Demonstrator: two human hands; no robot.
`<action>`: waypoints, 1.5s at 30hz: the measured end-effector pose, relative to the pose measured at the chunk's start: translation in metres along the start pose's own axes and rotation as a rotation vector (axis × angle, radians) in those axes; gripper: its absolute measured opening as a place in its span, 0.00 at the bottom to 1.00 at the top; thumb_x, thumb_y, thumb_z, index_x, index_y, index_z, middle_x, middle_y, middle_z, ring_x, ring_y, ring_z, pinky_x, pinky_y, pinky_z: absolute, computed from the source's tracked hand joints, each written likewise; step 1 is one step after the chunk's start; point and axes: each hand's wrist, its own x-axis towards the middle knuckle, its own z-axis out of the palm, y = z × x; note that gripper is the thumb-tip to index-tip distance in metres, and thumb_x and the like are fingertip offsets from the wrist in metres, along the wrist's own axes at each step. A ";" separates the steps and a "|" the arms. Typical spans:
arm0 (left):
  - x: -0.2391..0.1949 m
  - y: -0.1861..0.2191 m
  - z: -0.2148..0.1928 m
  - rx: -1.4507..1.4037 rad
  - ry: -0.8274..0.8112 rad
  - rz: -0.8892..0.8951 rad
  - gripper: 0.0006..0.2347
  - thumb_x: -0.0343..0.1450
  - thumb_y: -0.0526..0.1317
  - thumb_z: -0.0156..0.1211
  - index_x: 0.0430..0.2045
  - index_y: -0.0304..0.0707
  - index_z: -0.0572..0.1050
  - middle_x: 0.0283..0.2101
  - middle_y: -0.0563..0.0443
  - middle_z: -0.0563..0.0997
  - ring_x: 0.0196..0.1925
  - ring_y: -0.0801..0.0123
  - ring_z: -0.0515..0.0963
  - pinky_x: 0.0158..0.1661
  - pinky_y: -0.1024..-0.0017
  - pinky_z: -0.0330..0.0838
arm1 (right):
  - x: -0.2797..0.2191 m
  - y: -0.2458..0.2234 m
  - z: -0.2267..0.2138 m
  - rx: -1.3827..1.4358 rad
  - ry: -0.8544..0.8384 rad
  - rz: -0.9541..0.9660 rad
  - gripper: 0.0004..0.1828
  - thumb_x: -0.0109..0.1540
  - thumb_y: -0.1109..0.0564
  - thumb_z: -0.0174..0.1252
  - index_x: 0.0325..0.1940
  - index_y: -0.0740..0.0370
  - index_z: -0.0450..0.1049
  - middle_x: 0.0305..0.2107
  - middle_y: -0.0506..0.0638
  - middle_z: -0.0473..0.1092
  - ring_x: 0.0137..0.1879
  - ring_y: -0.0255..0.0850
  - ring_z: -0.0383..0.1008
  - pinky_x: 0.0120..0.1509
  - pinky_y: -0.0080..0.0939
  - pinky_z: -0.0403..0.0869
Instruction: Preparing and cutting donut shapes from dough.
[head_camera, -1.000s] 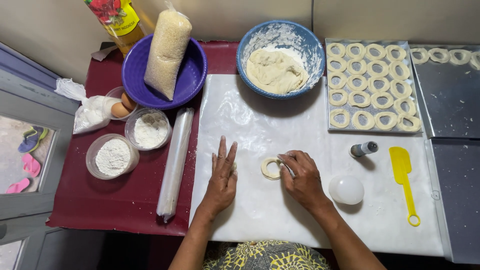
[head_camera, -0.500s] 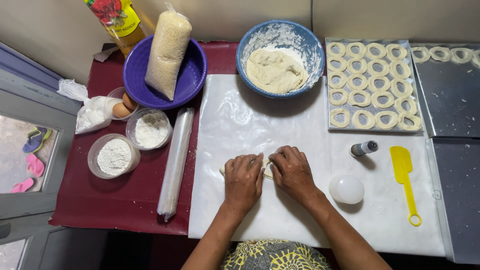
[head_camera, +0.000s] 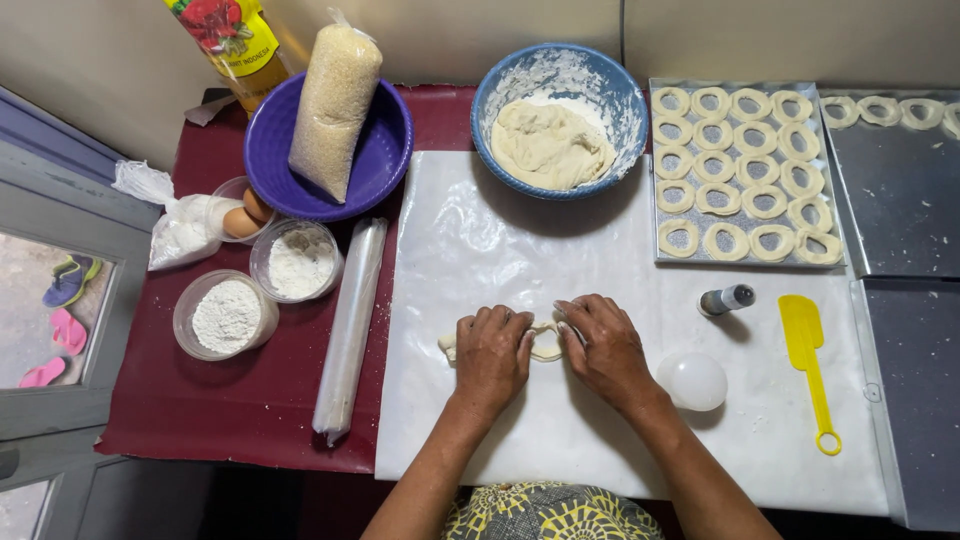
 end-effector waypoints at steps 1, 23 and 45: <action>0.001 -0.001 0.002 -0.001 -0.002 -0.001 0.08 0.70 0.39 0.65 0.41 0.40 0.81 0.38 0.51 0.78 0.44 0.65 0.75 0.50 0.60 0.64 | -0.001 -0.001 0.002 0.000 -0.001 0.002 0.17 0.60 0.62 0.61 0.54 0.62 0.78 0.41 0.52 0.74 0.49 0.45 0.75 0.56 0.47 0.72; 0.006 0.000 0.003 0.048 -0.010 0.013 0.07 0.69 0.40 0.67 0.35 0.38 0.82 0.35 0.49 0.79 0.41 0.64 0.76 0.45 0.61 0.67 | -0.014 -0.007 0.013 -0.147 -0.063 0.162 0.09 0.61 0.56 0.63 0.44 0.61 0.78 0.36 0.51 0.72 0.42 0.43 0.74 0.49 0.48 0.72; -0.004 -0.004 -0.017 -0.172 0.021 0.142 0.04 0.70 0.36 0.65 0.35 0.38 0.78 0.34 0.49 0.82 0.40 0.62 0.80 0.47 0.59 0.71 | -0.034 -0.025 0.007 -0.034 0.062 0.169 0.07 0.61 0.60 0.60 0.44 0.62 0.76 0.39 0.52 0.76 0.47 0.47 0.76 0.55 0.50 0.69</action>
